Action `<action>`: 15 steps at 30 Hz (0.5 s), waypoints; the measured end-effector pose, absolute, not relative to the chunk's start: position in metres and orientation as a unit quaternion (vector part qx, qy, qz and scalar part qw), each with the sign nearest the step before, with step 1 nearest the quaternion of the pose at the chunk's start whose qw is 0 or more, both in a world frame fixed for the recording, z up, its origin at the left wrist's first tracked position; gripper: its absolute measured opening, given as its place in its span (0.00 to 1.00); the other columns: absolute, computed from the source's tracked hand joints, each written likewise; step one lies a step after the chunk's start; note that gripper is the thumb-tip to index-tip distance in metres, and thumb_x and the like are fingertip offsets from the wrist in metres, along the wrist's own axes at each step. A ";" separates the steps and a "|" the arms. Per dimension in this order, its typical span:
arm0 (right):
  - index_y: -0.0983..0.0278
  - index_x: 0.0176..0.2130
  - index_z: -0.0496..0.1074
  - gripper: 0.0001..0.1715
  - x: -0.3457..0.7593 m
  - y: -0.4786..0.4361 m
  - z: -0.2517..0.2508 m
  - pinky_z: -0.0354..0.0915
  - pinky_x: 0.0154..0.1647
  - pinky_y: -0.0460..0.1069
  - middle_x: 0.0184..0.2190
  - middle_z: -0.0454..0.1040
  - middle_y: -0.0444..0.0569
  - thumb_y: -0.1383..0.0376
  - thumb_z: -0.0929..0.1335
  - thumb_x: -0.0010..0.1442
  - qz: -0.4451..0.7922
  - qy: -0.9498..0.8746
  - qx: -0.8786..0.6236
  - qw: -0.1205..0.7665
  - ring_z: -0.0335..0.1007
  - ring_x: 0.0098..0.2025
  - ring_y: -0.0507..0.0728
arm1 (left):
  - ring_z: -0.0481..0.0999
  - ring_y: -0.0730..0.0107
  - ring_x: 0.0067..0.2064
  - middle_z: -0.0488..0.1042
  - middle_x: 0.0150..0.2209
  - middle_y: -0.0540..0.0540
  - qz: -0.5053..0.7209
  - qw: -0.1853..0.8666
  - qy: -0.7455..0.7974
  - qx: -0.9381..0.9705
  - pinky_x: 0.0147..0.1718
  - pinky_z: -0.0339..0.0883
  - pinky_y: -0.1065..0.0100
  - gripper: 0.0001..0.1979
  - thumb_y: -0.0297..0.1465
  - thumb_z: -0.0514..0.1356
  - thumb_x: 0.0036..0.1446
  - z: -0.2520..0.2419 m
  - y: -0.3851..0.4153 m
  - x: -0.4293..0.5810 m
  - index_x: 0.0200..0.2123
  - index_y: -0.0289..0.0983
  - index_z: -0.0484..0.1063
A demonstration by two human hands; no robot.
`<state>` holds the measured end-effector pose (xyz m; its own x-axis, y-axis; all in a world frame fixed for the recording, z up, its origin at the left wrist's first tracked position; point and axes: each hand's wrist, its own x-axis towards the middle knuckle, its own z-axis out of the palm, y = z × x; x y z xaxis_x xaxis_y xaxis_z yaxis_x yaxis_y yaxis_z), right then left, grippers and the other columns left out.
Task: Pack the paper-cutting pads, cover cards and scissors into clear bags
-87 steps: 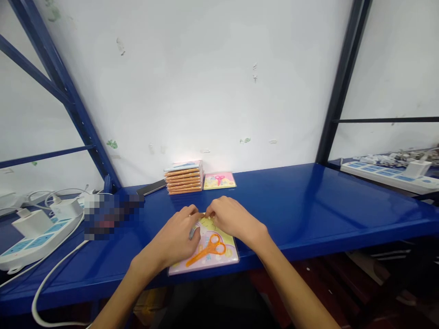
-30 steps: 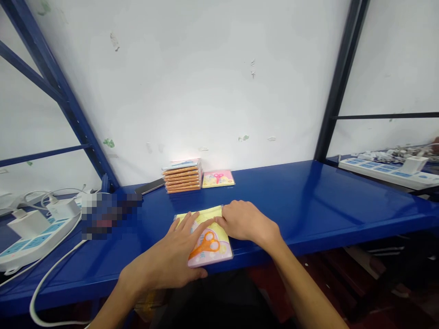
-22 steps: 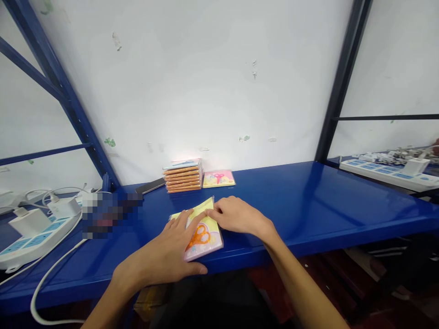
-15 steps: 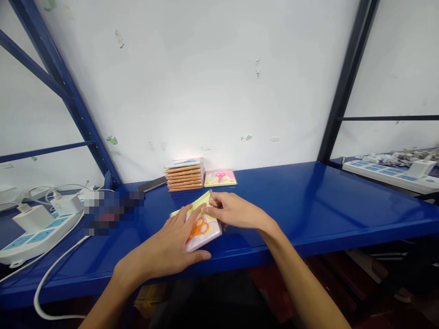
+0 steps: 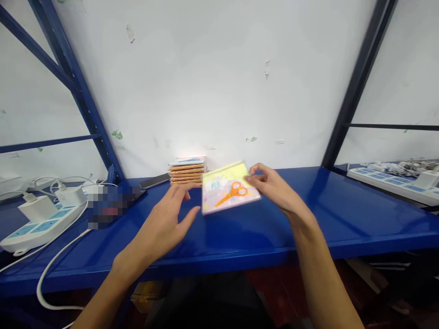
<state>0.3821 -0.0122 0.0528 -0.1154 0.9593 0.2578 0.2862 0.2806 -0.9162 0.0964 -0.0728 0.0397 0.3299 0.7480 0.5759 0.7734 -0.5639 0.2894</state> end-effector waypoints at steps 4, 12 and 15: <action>0.55 0.39 0.64 0.24 0.399 -0.009 0.055 0.62 0.25 0.47 0.28 0.76 0.43 0.48 0.76 0.54 0.349 -0.585 -0.476 0.557 0.72 0.27 0.55 | 0.71 0.71 0.33 0.70 0.35 0.50 -0.474 0.101 -0.418 -0.768 0.36 0.67 0.67 0.15 0.22 0.52 0.66 0.042 -0.070 0.093 0.51 0.41 0.70; 0.61 0.48 0.65 0.14 0.375 0.088 0.042 0.69 0.30 0.49 0.31 0.78 0.48 0.56 0.63 0.68 0.184 -0.652 -0.575 0.460 0.75 0.30 0.57 | 0.63 0.76 0.26 0.60 0.26 0.56 -0.558 0.199 -0.373 -0.714 0.31 0.62 0.72 0.15 0.16 0.55 0.59 0.046 -0.074 0.085 0.43 0.39 0.72; 0.66 0.43 0.71 0.14 0.360 0.117 0.021 0.70 0.38 0.52 0.30 0.79 0.53 0.58 0.70 0.63 0.146 -0.685 -0.603 0.381 0.77 0.34 0.61 | 0.63 0.75 0.26 0.59 0.26 0.56 -0.554 0.202 -0.375 -0.715 0.31 0.62 0.71 0.15 0.16 0.54 0.59 0.050 -0.076 0.084 0.43 0.39 0.72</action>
<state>0.3599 0.1173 0.0207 0.0179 0.9384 0.3450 0.7156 0.2289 -0.6599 0.0835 -0.0760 0.0496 0.1051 0.3130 0.9439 0.7607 -0.6367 0.1264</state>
